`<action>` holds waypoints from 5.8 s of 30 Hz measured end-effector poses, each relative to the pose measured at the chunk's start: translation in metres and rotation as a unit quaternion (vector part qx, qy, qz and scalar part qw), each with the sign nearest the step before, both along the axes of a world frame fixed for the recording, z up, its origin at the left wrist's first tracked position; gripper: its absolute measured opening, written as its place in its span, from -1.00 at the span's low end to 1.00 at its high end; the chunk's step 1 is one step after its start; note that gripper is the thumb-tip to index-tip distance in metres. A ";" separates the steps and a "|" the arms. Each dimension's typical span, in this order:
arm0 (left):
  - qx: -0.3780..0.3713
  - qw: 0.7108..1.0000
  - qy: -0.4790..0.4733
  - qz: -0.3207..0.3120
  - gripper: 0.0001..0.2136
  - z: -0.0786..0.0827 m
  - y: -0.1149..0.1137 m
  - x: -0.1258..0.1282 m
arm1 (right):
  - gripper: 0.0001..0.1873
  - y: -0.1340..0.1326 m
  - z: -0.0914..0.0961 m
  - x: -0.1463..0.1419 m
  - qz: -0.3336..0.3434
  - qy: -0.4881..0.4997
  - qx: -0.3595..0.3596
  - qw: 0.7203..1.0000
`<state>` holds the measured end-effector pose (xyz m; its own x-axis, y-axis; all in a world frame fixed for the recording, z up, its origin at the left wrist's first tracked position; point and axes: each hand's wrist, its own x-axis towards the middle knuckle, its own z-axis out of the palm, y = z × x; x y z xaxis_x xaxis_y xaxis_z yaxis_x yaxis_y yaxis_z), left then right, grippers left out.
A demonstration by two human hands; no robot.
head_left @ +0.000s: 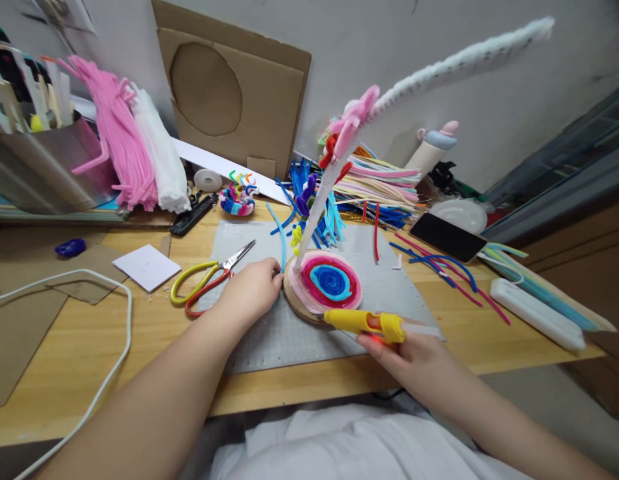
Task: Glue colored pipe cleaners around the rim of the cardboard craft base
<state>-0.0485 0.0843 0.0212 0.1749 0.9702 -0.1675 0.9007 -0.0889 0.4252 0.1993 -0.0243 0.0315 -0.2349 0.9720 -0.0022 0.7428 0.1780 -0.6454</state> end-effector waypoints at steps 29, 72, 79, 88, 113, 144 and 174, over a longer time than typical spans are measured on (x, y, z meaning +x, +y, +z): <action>0.006 1.000 -0.009 -0.001 -0.77 -0.009 0.006 -0.003 | -0.68 -0.012 0.014 0.021 -0.060 -0.021 -0.065 0.996; -0.245 0.794 -0.507 0.228 -0.59 -0.005 -0.081 0.040 | -0.82 0.016 -0.016 0.016 0.114 0.113 0.148 0.976; -0.217 0.807 -0.482 0.261 -0.60 -0.013 -0.079 0.045 | -0.78 0.020 -0.029 0.008 0.098 0.112 0.177 0.973; -0.191 0.827 -0.447 0.282 -0.61 -0.015 -0.079 0.049 | -0.72 0.017 -0.034 0.010 0.111 0.059 0.248 0.961; -0.188 0.840 -0.413 0.296 -0.60 -0.006 -0.077 0.055 | -0.76 0.010 -0.043 0.006 0.075 -0.048 0.280 0.956; -0.158 0.814 -0.479 0.289 -0.65 -0.014 -0.079 0.049 | -0.94 0.009 -0.043 0.007 0.176 -0.009 0.288 0.941; 0.174 0.968 -0.181 -0.027 -0.89 -0.030 -0.081 0.032 | -0.95 0.011 -0.043 0.004 0.178 -0.020 0.261 0.949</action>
<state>-0.0167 0.0028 -0.0086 0.2134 0.9447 0.2490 0.6885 -0.3263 0.6477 0.2038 -0.0134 -0.0115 -0.5577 0.7027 0.4418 0.5979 0.7093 -0.3734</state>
